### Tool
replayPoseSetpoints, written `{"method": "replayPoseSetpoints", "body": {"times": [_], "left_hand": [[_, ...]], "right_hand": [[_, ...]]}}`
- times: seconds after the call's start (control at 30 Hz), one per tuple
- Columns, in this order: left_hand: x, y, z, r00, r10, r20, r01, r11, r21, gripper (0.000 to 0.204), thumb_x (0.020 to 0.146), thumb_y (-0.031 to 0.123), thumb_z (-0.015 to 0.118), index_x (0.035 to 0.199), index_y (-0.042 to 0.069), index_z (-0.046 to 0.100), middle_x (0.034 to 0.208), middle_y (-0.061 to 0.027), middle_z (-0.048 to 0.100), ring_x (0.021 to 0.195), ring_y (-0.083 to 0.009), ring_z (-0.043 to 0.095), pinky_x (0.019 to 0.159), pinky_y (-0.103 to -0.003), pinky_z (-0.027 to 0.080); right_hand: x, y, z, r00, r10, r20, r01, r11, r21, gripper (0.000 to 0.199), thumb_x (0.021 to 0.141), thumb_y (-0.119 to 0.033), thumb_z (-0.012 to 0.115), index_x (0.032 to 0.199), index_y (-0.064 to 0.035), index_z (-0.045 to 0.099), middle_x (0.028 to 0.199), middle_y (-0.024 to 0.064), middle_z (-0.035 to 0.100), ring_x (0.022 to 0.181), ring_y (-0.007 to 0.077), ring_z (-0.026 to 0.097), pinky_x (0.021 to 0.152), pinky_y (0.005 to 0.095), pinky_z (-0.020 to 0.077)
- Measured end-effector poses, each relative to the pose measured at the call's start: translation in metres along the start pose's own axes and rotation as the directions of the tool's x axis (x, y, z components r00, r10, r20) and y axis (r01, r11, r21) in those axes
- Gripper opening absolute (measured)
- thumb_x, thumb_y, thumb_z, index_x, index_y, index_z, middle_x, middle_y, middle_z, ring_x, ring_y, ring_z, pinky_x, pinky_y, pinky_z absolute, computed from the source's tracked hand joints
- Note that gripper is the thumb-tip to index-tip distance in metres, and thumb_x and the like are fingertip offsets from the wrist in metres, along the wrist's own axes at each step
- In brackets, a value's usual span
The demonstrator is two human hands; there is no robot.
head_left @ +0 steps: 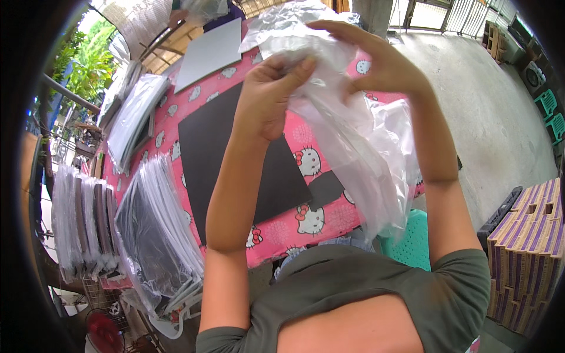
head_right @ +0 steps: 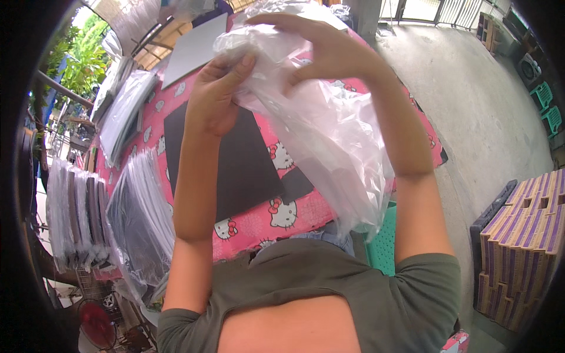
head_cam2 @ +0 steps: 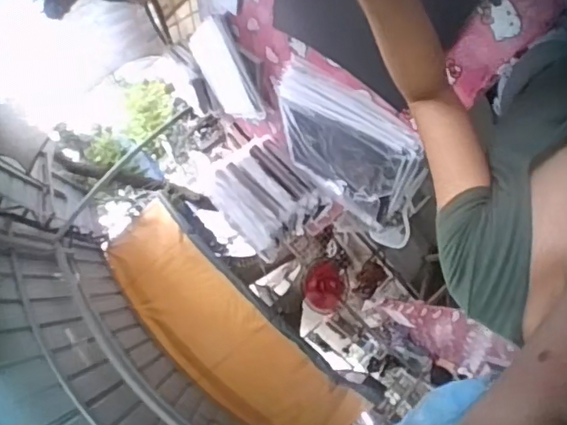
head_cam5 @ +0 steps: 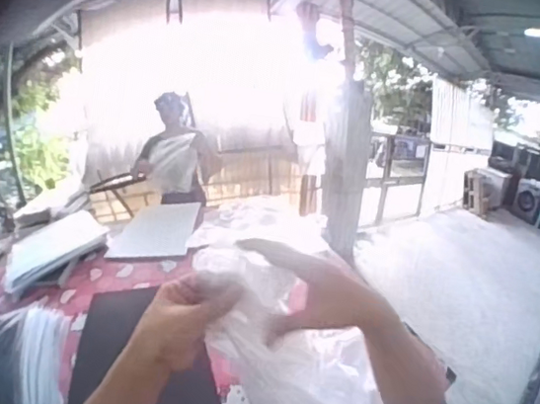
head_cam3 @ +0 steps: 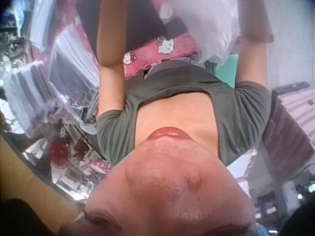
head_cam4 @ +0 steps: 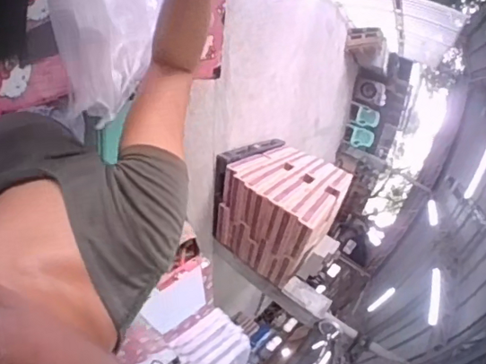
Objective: The person puts large sheets of paper or plastic into clear plastic bags by hand and stacks them on a table.
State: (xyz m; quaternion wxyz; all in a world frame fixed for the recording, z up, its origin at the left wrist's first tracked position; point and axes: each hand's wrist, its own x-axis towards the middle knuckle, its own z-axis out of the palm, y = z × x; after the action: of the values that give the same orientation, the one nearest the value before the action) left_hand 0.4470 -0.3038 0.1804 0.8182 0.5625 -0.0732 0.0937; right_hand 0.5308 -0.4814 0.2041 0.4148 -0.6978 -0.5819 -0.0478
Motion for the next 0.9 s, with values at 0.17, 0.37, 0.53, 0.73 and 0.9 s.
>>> {"method": "replayPoseSetpoints", "body": {"times": [0.17, 0.37, 0.53, 0.73, 0.9], "left_hand": [[-0.002, 0.006, -0.031, 0.978, -0.004, -0.208, 0.021, 0.997, 0.08, 0.032, 0.071, 0.013, 0.07, 0.096, -0.004, 0.057, 0.09, -0.0085, 0.06, 0.076, -0.013, 0.057, 0.066, -0.023, 0.045], [-0.007, -0.004, -0.026, 0.983, -0.144, -0.113, 0.125, 0.978, -0.165, 0.041, 0.074, 0.014, 0.068, 0.106, -0.003, 0.051, 0.1, -0.0098, 0.057, 0.09, -0.0163, 0.055, 0.077, -0.028, 0.044], [-0.003, -0.017, -0.034, 0.95, 0.092, -0.298, -0.154, 0.97, -0.191, 0.026, 0.081, 0.009, 0.057, 0.104, -0.003, 0.052, 0.099, -0.0111, 0.057, 0.084, -0.0183, 0.058, 0.071, -0.031, 0.049], [0.01, 0.001, -0.073, 0.911, 0.042, -0.41, -0.168, 0.946, -0.276, 0.028, 0.087, 0.013, 0.046, 0.112, -0.002, 0.045, 0.108, -0.0141, 0.052, 0.096, -0.025, 0.054, 0.081, -0.04, 0.048], [0.016, -0.002, -0.072, 0.911, 0.124, -0.393, -0.252, 0.922, -0.293, 0.029, 0.083, 0.014, 0.056, 0.106, -0.002, 0.048, 0.103, -0.0111, 0.055, 0.088, -0.0214, 0.057, 0.074, -0.037, 0.051]], "right_hand": [[0.028, 0.009, 0.013, 0.947, 0.278, -0.159, -0.289, 0.956, -0.054, 0.032, 0.067, -0.008, 0.07, 0.097, -0.0037, 0.059, 0.079, 0.0019, 0.061, 0.073, 0.0065, 0.054, 0.066, 0.0219, 0.0435], [0.032, 0.007, 0.034, 0.942, 0.158, -0.297, -0.184, 0.981, -0.06, 0.034, 0.065, -0.019, 0.069, 0.094, -0.0046, 0.059, 0.079, 0.0096, 0.061, 0.073, 0.0172, 0.058, 0.068, 0.0274, 0.0443], [0.025, 0.021, 0.027, 0.962, 0.259, -0.082, -0.272, 0.912, -0.306, 0.038, 0.065, -0.022, 0.069, 0.096, -0.0041, 0.059, 0.076, 0.0085, 0.058, 0.071, 0.0172, 0.055, 0.064, 0.0262, 0.0425], [0.009, 0.083, -0.003, 0.937, 0.33, -0.112, -0.333, 0.943, -0.004, 0.027, 0.075, -0.027, 0.065, 0.081, -0.0015, 0.06, 0.071, 0.0025, 0.057, 0.064, 0.0106, 0.048, 0.061, 0.0267, 0.0395], [0.03, 0.066, -0.02, 0.902, 0.351, -0.25, -0.366, 0.93, -0.015, 0.026, 0.081, -0.025, 0.059, 0.089, -0.0016, 0.055, 0.076, 0.0008, 0.057, 0.072, 0.0094, 0.05, 0.067, 0.0219, 0.04]]}}
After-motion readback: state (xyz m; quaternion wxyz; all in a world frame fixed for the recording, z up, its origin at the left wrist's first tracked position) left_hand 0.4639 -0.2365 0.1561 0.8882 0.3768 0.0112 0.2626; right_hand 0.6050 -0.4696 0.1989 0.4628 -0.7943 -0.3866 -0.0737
